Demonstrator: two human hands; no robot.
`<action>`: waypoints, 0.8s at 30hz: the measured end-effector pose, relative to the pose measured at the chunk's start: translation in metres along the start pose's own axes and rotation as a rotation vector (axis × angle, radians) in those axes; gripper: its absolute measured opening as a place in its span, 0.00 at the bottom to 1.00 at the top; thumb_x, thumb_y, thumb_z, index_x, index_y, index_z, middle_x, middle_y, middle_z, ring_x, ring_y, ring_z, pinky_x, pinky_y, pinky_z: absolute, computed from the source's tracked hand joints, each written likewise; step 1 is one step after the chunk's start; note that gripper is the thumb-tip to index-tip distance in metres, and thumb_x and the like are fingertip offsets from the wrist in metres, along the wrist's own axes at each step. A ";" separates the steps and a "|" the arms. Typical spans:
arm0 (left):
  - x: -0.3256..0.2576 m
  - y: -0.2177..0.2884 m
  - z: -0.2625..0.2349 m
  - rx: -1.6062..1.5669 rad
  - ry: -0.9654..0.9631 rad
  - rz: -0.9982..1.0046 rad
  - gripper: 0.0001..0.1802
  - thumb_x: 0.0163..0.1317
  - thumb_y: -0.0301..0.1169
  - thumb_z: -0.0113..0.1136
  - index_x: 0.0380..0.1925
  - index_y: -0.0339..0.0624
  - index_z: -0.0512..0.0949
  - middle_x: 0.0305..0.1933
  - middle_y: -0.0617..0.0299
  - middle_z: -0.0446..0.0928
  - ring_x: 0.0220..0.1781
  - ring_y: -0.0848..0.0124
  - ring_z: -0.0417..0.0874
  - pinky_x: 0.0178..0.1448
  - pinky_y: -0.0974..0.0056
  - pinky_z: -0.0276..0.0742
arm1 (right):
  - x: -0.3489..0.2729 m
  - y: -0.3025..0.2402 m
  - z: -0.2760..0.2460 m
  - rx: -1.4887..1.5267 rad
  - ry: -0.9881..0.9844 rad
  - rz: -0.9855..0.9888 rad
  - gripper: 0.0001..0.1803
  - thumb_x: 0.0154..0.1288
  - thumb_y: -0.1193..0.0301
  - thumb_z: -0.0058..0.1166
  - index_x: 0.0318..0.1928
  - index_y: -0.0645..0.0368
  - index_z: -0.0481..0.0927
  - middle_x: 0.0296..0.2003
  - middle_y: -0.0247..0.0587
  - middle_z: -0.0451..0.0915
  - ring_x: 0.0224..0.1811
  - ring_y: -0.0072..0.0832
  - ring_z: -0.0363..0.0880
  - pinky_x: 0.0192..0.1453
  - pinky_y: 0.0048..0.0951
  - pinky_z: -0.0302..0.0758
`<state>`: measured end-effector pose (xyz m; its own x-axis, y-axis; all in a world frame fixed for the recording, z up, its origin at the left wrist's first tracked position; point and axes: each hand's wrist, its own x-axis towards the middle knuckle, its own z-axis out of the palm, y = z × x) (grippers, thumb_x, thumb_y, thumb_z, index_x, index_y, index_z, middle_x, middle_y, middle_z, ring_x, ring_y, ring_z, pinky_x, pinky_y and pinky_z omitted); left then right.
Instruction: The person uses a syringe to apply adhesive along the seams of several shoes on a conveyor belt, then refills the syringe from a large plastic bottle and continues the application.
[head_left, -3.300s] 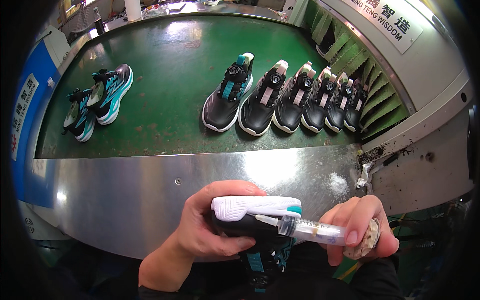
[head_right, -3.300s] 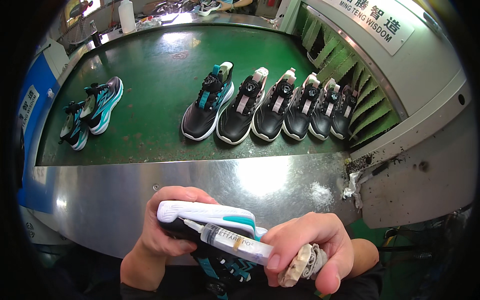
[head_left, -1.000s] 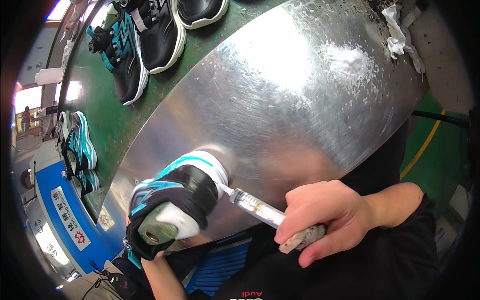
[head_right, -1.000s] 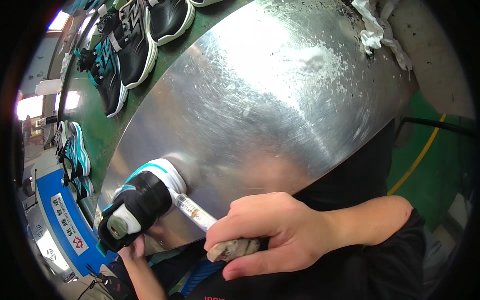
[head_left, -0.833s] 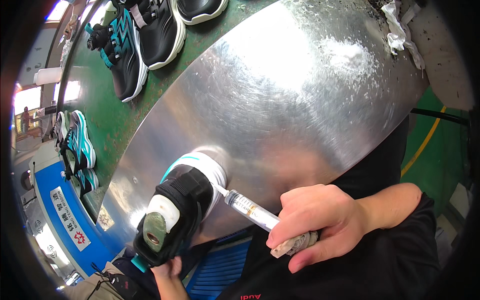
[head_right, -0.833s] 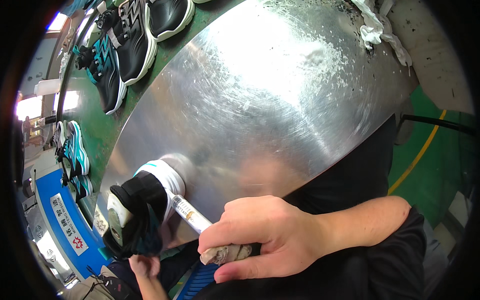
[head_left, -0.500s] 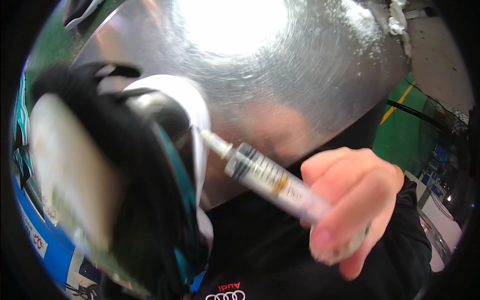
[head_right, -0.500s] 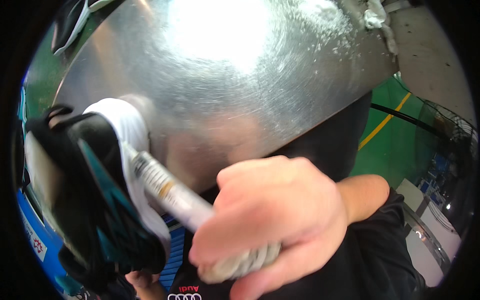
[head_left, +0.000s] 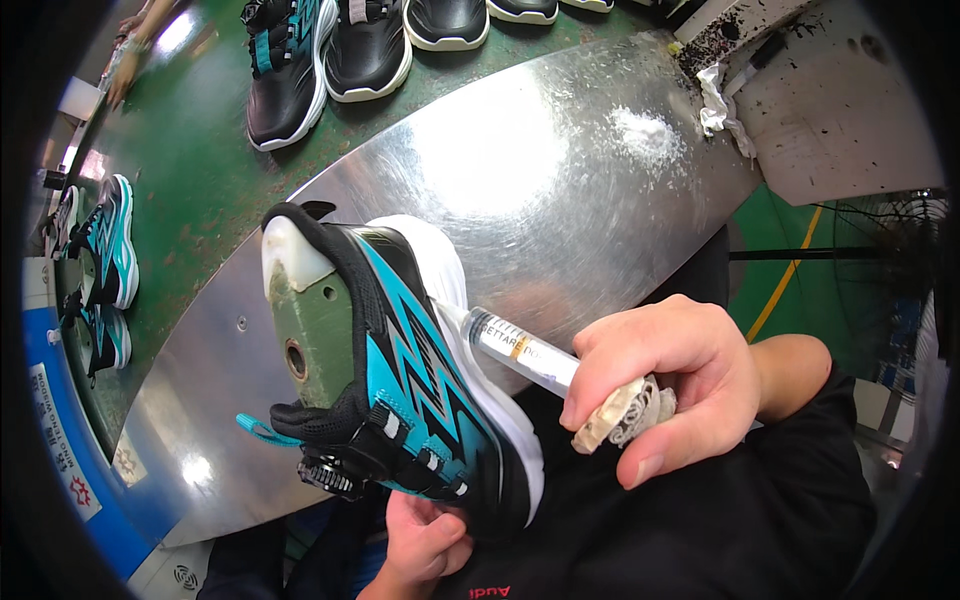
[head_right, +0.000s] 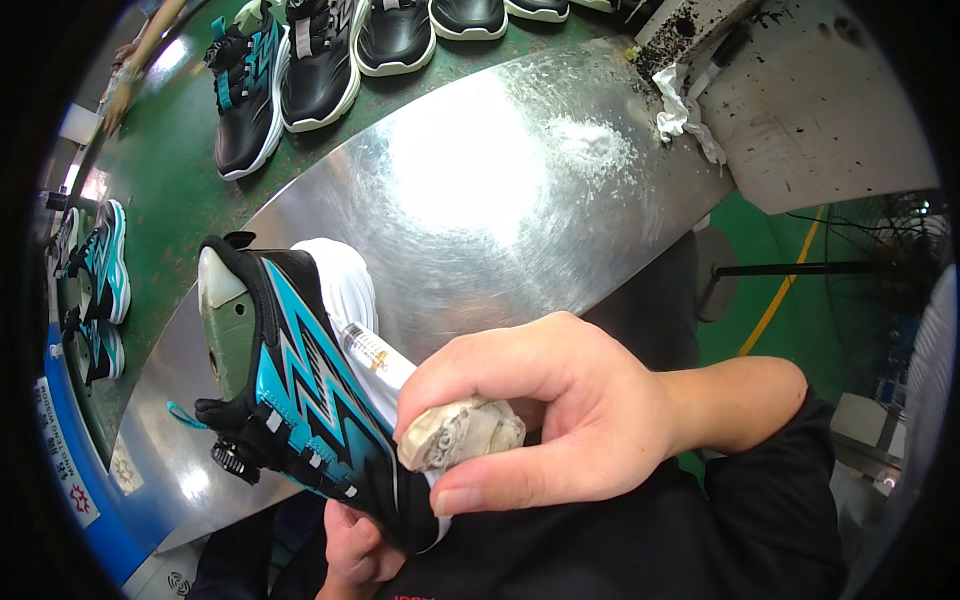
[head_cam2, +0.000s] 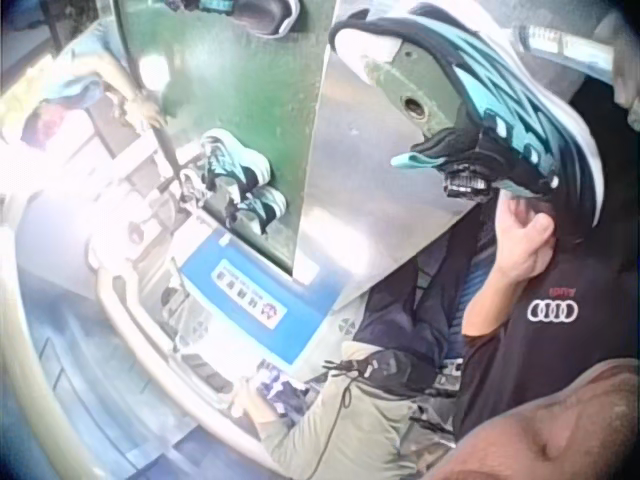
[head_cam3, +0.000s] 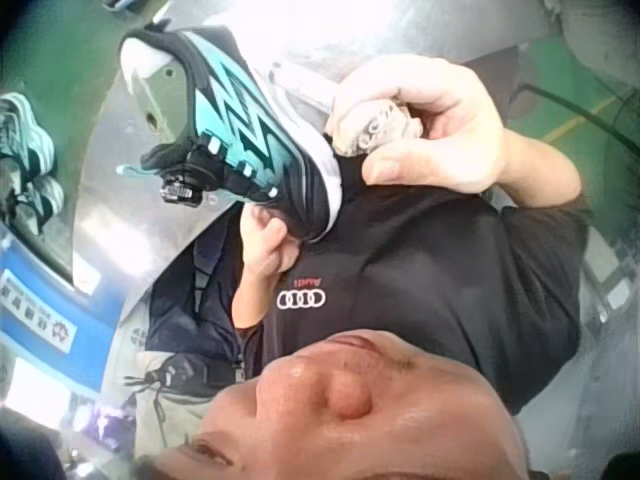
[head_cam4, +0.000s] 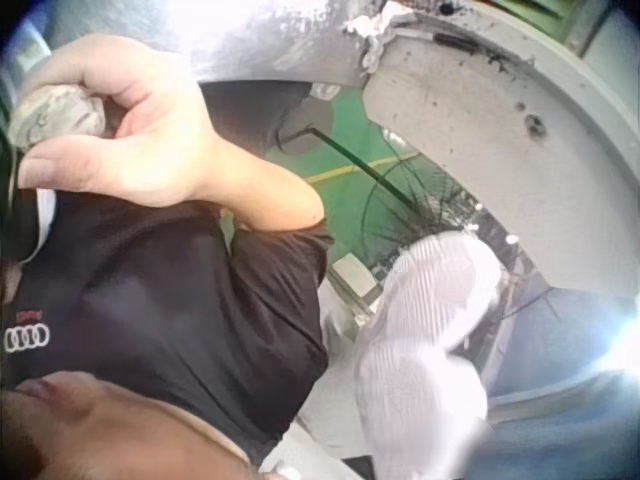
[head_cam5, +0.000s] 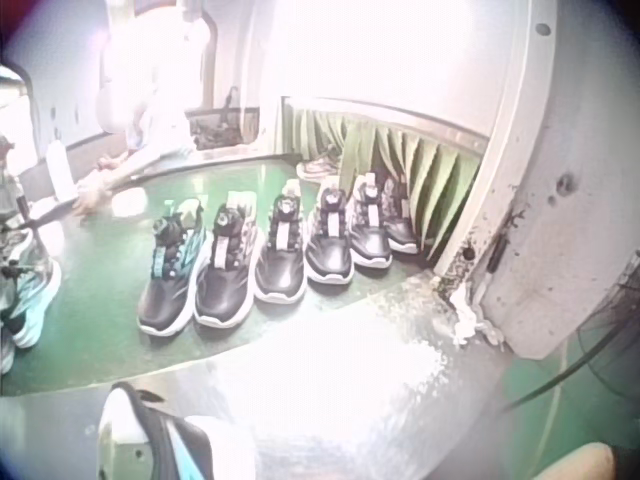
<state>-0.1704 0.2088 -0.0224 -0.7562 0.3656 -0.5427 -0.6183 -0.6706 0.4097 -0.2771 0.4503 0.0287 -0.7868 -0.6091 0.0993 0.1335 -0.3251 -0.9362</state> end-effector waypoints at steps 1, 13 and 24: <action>0.002 -0.002 0.001 -0.065 0.061 -0.052 0.38 0.46 0.24 0.66 0.57 0.31 0.58 0.54 0.51 0.69 0.55 0.60 0.72 0.58 0.55 0.68 | 0.002 0.000 0.003 -0.014 0.030 -0.027 0.18 0.51 0.76 0.63 0.42 0.70 0.75 0.33 0.43 0.77 0.30 0.22 0.71 0.32 0.22 0.65; 0.043 -0.023 0.015 -0.241 -0.404 -0.293 0.31 0.53 0.26 0.57 0.59 0.39 0.61 0.60 0.56 0.65 0.64 0.61 0.64 0.65 0.59 0.60 | -0.033 -0.020 0.010 -0.156 0.020 0.014 0.20 0.46 0.71 0.68 0.38 0.71 0.79 0.27 0.44 0.81 0.18 0.22 0.67 0.19 0.22 0.58; 0.075 -0.031 0.040 -0.228 -0.554 -0.264 0.34 0.52 0.24 0.59 0.60 0.36 0.58 0.61 0.46 0.63 0.63 0.50 0.64 0.68 0.49 0.58 | -0.095 -0.064 0.016 -0.331 0.053 0.021 0.20 0.48 0.65 0.67 0.37 0.67 0.80 0.26 0.41 0.80 0.17 0.21 0.66 0.17 0.22 0.53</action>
<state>-0.2170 0.2828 -0.0461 -0.6209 0.7744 -0.1211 -0.7837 -0.6103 0.1158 -0.2014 0.5175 0.0850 -0.8172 -0.5722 0.0690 -0.0456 -0.0552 -0.9974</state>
